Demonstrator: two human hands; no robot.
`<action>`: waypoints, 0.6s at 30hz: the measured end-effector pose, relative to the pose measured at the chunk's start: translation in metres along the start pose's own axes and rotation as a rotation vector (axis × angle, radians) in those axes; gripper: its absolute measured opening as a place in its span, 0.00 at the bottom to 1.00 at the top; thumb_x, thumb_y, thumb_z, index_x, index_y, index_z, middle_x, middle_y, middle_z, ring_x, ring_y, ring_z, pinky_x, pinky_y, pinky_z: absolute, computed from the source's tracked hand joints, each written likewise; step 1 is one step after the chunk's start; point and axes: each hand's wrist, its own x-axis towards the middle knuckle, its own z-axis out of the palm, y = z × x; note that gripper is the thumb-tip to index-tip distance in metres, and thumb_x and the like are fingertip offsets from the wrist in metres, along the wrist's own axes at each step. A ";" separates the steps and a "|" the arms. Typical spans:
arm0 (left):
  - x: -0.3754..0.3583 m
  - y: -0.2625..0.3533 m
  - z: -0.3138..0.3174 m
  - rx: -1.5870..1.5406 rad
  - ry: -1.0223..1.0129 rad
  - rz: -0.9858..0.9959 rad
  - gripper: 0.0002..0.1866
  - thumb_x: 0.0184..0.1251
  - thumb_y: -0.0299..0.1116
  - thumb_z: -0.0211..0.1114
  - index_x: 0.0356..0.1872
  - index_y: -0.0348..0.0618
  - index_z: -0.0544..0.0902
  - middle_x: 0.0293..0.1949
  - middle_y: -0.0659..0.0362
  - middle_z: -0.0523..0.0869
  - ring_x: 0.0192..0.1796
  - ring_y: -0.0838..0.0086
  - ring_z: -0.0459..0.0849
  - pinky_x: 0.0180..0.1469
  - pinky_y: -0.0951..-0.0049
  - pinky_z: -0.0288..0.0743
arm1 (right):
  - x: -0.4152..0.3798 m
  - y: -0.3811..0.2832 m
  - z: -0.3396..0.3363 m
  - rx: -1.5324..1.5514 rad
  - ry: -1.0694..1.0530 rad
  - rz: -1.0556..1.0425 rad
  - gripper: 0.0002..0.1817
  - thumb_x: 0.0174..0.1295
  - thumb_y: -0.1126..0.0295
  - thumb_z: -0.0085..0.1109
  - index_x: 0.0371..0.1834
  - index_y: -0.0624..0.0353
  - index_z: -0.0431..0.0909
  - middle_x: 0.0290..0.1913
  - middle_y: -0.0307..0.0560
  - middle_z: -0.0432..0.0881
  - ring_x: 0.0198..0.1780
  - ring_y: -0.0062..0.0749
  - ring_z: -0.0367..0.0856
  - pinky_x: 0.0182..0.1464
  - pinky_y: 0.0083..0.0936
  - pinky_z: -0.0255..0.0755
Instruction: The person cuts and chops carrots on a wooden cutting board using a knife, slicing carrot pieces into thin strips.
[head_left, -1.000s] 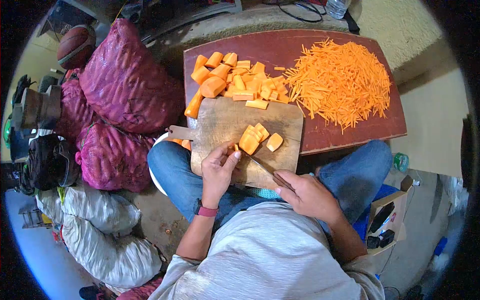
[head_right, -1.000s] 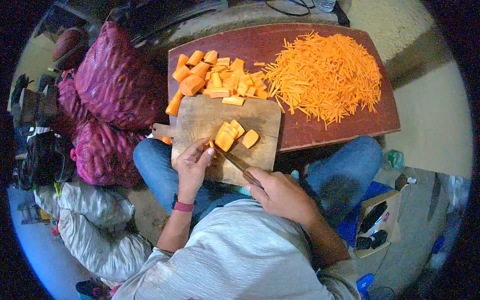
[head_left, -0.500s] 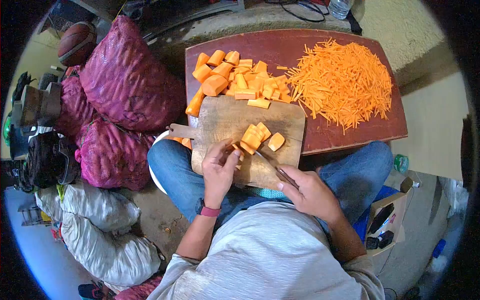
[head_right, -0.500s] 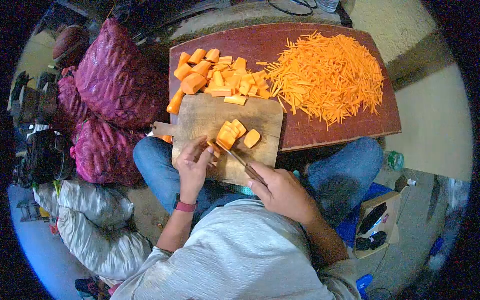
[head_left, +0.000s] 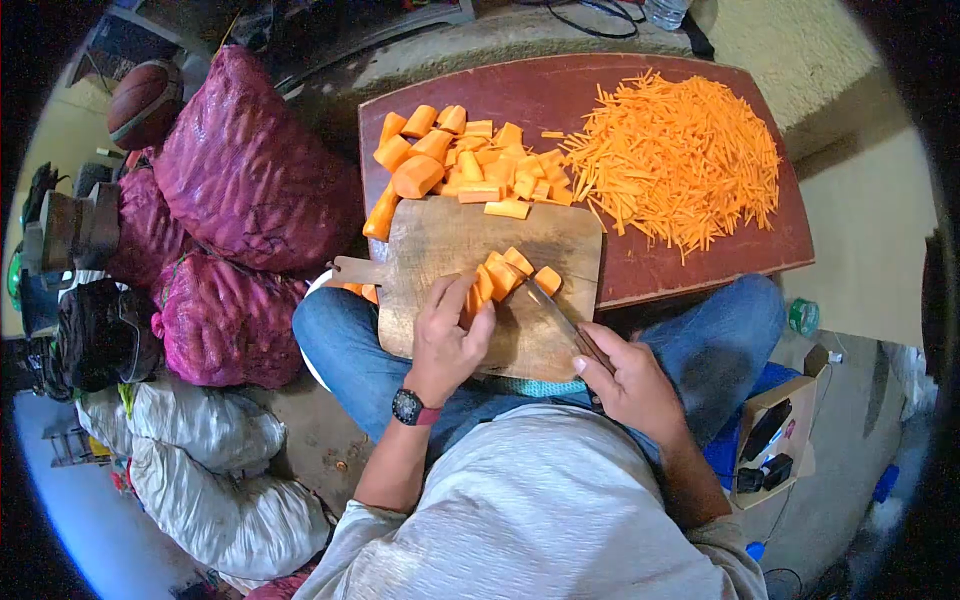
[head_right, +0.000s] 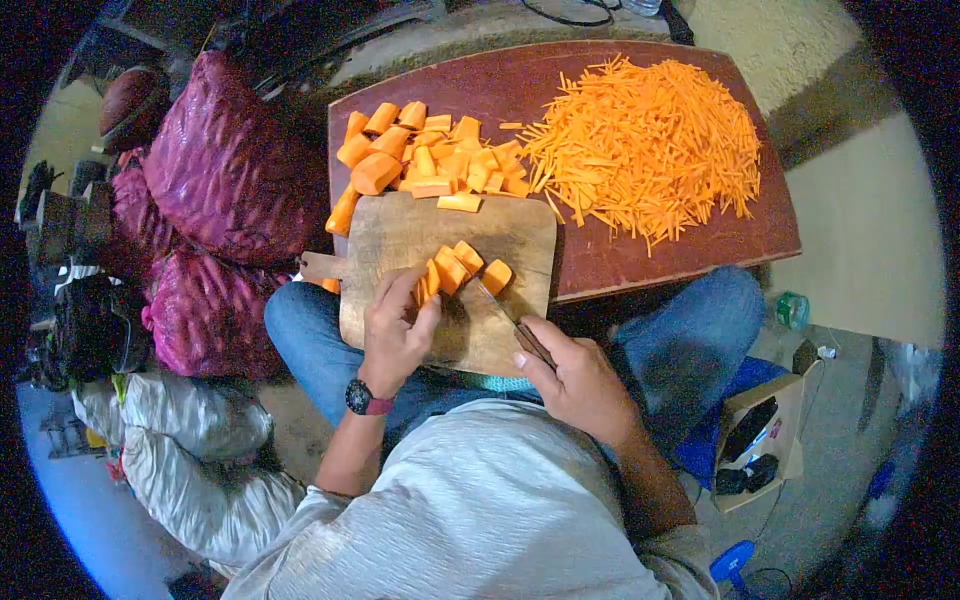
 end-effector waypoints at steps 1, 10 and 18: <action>-0.001 -0.003 -0.002 -0.053 -0.003 -0.025 0.22 0.67 0.26 0.74 0.61 0.33 0.85 0.53 0.44 0.86 0.45 0.51 0.90 0.47 0.58 0.86 | 0.000 0.001 0.001 0.003 0.000 -0.005 0.20 0.78 0.67 0.64 0.67 0.66 0.78 0.39 0.65 0.87 0.41 0.59 0.92 0.43 0.42 0.81; 0.003 0.002 -0.013 -0.158 -0.100 -0.112 0.25 0.68 0.26 0.73 0.67 0.34 0.83 0.53 0.47 0.85 0.43 0.62 0.88 0.45 0.67 0.83 | 0.005 0.007 0.006 -0.001 0.025 -0.073 0.20 0.77 0.72 0.64 0.68 0.69 0.79 0.34 0.58 0.87 0.36 0.40 0.91 0.40 0.35 0.80; 0.002 -0.028 -0.002 -0.184 -0.085 0.012 0.29 0.64 0.27 0.76 0.68 0.35 0.82 0.47 0.50 0.81 0.40 0.63 0.85 0.43 0.68 0.81 | 0.002 0.003 0.007 -0.009 0.007 -0.063 0.20 0.76 0.70 0.64 0.66 0.71 0.79 0.38 0.62 0.88 0.40 0.45 0.92 0.43 0.37 0.81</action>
